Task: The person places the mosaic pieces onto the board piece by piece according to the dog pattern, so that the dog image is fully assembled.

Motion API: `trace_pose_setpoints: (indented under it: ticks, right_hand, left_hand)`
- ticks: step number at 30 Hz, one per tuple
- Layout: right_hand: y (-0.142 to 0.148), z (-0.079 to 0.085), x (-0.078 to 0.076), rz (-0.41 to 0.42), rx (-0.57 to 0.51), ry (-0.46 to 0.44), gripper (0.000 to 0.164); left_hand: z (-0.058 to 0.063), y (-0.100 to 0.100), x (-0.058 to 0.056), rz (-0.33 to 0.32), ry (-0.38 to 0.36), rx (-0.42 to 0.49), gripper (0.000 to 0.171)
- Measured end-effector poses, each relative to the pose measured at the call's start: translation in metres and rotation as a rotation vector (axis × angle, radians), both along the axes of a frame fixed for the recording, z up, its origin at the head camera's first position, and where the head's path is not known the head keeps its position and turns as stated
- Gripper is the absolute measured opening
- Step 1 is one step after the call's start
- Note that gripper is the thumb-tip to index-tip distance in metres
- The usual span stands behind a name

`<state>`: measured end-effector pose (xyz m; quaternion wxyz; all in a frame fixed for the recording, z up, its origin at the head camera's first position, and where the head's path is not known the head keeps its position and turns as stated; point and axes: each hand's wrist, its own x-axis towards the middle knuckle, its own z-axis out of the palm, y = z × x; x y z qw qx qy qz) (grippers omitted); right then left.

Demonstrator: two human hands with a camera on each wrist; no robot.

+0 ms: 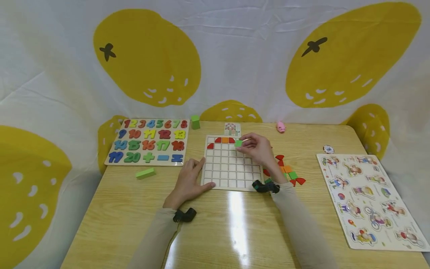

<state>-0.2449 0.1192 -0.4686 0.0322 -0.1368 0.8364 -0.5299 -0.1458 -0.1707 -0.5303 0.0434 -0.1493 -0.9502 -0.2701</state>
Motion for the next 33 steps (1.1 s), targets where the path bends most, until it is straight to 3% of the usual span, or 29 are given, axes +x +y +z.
trace_pose_setpoints:
  ticks: [5, 11, 19, 26, 30, 33]
  right_hand:
    - [-0.057, -0.017, -0.003, 0.064, 0.089, 0.048, 0.033]
    - [-0.081, -0.030, -0.003, 0.062, 0.181, 0.065, 0.033]
    - [-0.087, -0.028, -0.001, 0.049, 0.207, 0.075, 0.026]
    - [-0.097, -0.025, -0.001, 0.057, 0.309, 0.103, 0.020]
    - [-0.089, -0.022, -0.002, 0.111, 0.246, 0.108, 0.024]
    - [-0.064, -0.014, -0.003, 0.144, 0.192, 0.123, 0.027]
  left_hand:
    - [0.000, 0.004, -0.002, -0.021, -0.010, 0.007, 0.104]
    - [0.001, 0.008, -0.001, -0.023, -0.013, 0.011, 0.103]
    - [0.005, 0.007, 0.000, -0.026, -0.007, -0.003, 0.103]
    - [0.006, 0.003, 0.000, -0.019, 0.008, -0.003, 0.103]
    - [0.005, 0.001, 0.000, -0.011, -0.003, -0.010, 0.103]
    - [0.004, -0.001, 0.001, 0.004, -0.022, -0.014, 0.103]
